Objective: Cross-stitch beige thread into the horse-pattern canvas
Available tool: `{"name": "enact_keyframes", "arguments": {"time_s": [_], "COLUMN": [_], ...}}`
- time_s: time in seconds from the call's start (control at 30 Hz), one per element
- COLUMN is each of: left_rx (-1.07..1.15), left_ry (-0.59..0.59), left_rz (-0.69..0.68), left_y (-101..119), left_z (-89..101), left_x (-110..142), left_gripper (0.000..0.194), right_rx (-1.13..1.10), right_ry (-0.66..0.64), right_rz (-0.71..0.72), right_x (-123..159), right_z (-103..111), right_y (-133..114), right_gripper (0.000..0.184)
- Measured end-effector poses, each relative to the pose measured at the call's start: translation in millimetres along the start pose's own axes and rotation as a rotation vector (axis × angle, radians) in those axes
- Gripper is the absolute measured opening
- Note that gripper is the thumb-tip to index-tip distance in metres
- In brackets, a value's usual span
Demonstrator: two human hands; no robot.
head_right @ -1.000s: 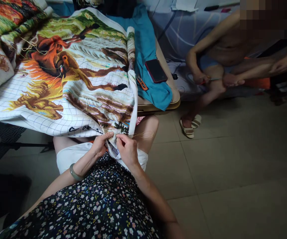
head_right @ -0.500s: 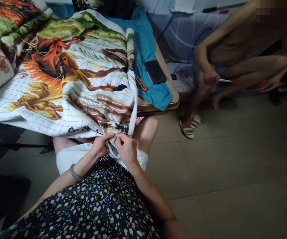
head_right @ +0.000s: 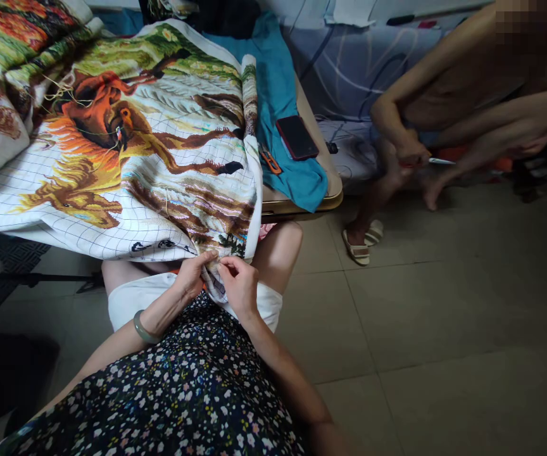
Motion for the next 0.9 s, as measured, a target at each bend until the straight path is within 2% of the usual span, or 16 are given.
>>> {"name": "enact_keyframes", "arguments": {"time_s": [0.4, 0.9], "left_rx": [0.000, 0.013], "left_ry": [0.035, 0.014], "left_rz": [0.003, 0.009], "left_y": [1.6, -1.1], "left_z": [-3.4, -1.7], "left_x": [0.5, -1.6], "left_gripper": [0.020, 0.014], "right_rx": [0.061, 0.064], "right_ry": [0.027, 0.069], "right_rz": [0.057, 0.040], "right_x": [1.3, -0.8], "right_z": [-2.4, -6.3], "right_y": [-0.8, 5.4], "right_gripper": [0.013, 0.015]}}
Point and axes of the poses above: each hand's wrist, its own x-axis away from the middle knuckle, its own z-axis out of the back of the hand, y = z × x, the point moved 2 cm from there along -x, towards the middle knuckle, and after that the axes turned 14 degrees about -y, right-handed, at the moved point
